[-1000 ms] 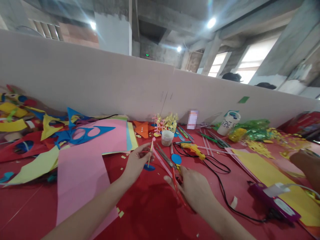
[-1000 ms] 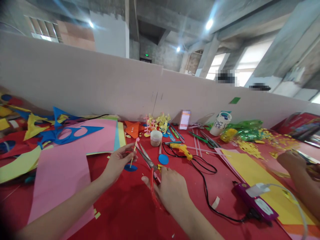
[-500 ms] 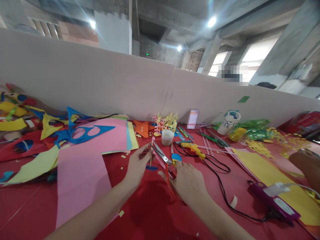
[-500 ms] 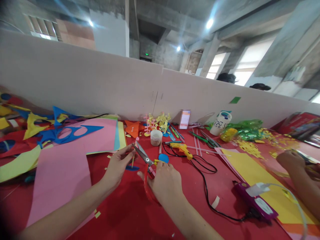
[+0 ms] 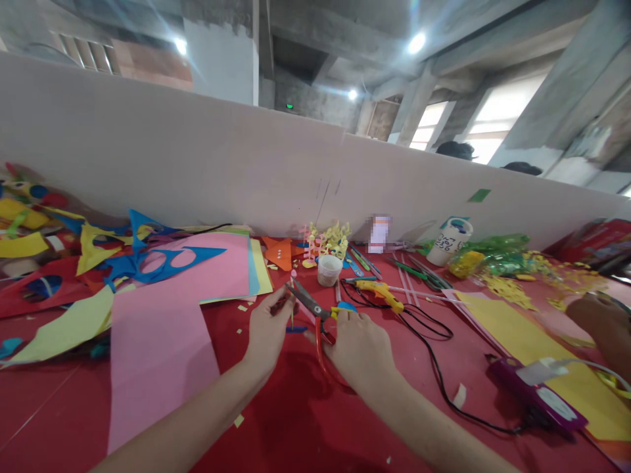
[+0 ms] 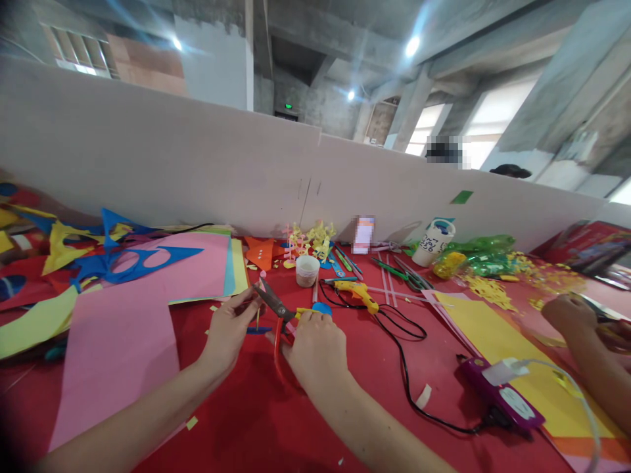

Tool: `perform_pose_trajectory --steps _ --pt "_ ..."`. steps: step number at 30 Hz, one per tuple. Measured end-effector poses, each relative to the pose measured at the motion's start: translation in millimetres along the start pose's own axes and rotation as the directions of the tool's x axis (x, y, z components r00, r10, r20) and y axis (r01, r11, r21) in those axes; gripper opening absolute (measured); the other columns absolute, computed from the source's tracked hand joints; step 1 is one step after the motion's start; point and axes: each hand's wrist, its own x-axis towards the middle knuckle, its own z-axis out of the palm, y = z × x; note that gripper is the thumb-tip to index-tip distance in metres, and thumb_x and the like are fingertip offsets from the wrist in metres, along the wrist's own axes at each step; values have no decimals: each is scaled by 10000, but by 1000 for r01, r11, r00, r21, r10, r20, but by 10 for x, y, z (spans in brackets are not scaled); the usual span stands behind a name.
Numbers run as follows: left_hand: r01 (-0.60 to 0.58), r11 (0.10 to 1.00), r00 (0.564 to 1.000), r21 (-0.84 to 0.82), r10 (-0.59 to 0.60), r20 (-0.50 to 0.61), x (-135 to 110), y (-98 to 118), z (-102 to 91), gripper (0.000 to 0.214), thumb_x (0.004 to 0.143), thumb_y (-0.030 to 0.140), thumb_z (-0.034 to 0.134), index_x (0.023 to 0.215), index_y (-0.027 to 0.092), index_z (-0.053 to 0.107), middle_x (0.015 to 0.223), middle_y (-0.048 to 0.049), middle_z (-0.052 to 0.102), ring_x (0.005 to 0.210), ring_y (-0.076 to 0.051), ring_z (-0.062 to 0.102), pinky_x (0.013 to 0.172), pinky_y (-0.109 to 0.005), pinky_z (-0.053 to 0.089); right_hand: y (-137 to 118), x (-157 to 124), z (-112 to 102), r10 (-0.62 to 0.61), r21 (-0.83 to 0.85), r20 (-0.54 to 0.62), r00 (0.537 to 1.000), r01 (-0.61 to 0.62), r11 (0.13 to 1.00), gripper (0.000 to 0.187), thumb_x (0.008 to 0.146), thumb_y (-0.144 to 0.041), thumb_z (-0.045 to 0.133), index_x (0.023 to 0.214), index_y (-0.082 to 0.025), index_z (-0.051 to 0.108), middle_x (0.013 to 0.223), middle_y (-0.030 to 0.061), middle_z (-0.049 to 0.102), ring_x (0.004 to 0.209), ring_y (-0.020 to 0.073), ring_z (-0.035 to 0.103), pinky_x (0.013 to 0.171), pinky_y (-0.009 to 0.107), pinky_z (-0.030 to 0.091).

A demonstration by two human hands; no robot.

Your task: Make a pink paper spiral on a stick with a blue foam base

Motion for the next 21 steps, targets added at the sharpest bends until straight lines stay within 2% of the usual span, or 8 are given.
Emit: perform_pose_trajectory --steps 8,13,21 --pt "12 999 996 51 -8 -84 7 7 -15 327 680 328 645 963 169 684 779 -36 687 654 -161 604 635 -272 488 -81 26 -1 -18 7 13 1000 18 1000 589 842 -588 322 885 -89 632 816 183 654 775 280 631 579 342 486" --pt "-3 992 996 124 14 -85 38 -62 -47 403 710 324 612 1089 190 635 834 -43 689 663 -162 615 660 -296 497 -103 42 7 -30 -32 8 1000 30 999 584 859 -567 310 845 -87 643 792 184 659 734 274 643 544 331 487" --pt "-36 993 998 110 42 -54 48 -123 -69 416 728 297 593 1132 199 611 833 -43 683 677 -159 616 689 -301 502 -81 47 6 -32 -60 32 999 34 998 556 846 -571 358 825 -99 650 777 170 676 710 270 658 554 323 489"
